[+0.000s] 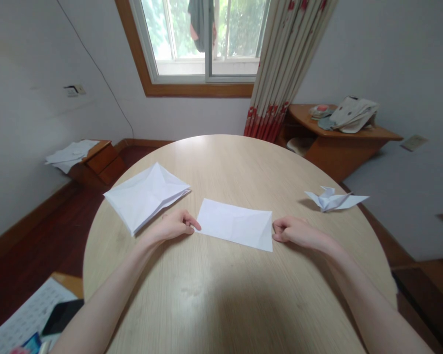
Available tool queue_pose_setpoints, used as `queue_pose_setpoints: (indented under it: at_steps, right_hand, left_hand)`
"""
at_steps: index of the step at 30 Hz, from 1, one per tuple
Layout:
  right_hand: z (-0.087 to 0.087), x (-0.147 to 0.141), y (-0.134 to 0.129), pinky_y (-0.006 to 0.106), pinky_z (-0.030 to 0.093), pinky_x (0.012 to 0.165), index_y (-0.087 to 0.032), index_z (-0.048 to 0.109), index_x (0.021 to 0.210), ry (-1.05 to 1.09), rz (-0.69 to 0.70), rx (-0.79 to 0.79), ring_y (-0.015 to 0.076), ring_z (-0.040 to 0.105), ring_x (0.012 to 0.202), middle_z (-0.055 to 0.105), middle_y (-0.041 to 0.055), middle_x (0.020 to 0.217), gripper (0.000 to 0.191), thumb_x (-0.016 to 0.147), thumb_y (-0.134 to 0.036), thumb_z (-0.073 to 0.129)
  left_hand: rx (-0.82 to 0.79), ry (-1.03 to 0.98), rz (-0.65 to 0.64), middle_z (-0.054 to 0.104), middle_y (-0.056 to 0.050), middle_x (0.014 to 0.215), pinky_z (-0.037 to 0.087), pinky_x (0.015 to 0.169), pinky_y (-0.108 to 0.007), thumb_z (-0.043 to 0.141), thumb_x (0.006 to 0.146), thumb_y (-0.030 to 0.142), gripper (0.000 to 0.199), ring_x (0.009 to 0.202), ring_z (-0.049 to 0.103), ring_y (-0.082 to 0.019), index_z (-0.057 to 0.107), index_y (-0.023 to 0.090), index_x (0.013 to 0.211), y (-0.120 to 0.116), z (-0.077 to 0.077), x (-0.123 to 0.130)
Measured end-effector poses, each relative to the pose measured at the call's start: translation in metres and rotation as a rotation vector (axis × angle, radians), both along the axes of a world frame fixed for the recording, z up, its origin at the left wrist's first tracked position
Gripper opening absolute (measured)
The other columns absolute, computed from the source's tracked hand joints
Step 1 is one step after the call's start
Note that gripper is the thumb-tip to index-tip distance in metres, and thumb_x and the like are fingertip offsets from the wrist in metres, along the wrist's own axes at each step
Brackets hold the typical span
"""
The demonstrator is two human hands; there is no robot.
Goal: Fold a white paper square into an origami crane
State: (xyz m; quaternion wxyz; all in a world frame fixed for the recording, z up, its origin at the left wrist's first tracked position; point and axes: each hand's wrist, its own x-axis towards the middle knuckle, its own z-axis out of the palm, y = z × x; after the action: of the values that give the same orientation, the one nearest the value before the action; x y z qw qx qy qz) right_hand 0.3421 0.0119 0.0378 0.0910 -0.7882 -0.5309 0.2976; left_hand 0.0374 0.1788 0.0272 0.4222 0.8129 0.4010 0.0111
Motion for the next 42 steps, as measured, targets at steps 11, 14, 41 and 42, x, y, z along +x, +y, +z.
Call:
queue_pose_setpoints:
  at_steps: [11,14,41,42]
  right_hand:
    - [0.003,-0.043,0.002,0.037,0.041,0.077,-0.017,0.057,0.087,-0.407,-0.124,0.634,0.0264,0.055,0.089,0.062,0.0134,0.089,0.026,0.091,-0.028,0.035]
    - [-0.014,-0.068,0.004,0.043,0.044,0.089,-0.016,0.062,0.103,-0.343,0.206,0.683,0.0282,0.057,0.102,0.064,0.0159,0.109,0.032,0.094,-0.030,0.034]
    - [-0.041,-0.069,0.015,0.050,0.024,0.115,-0.020,0.028,0.149,-0.289,0.532,0.453,0.0216,0.022,0.143,0.029,0.0090,0.153,0.052,0.100,-0.037,0.027]
    - [-0.041,-0.069,0.015,0.050,0.024,0.115,-0.020,0.028,0.149,-0.291,0.533,0.450,0.0216,0.022,0.143,0.029,0.0091,0.153,0.052,0.100,-0.037,0.027]
  left_hand:
    - [0.010,-0.009,0.009,0.060,0.000,0.068,0.035,0.062,-0.024,0.059,0.062,0.026,0.027,0.066,0.052,-0.016,0.077,0.021,0.082,-0.002,0.003,0.001]
    - [0.009,-0.017,-0.001,0.061,0.000,0.069,0.036,0.062,-0.025,0.060,0.062,0.027,0.027,0.067,0.053,-0.016,0.078,0.021,0.082,0.000,0.002,0.000]
    - [-0.031,-0.085,-0.039,0.048,0.002,0.062,0.032,0.056,-0.023,0.054,0.060,0.019,0.036,0.060,0.044,-0.013,0.076,0.018,0.089,0.007,-0.003,-0.004]
    - [-0.027,-0.087,-0.022,0.048,0.003,0.063,0.032,0.056,-0.023,0.054,0.060,0.019,0.035,0.060,0.044,-0.013,0.075,0.018,0.089,0.006,-0.002,-0.003]
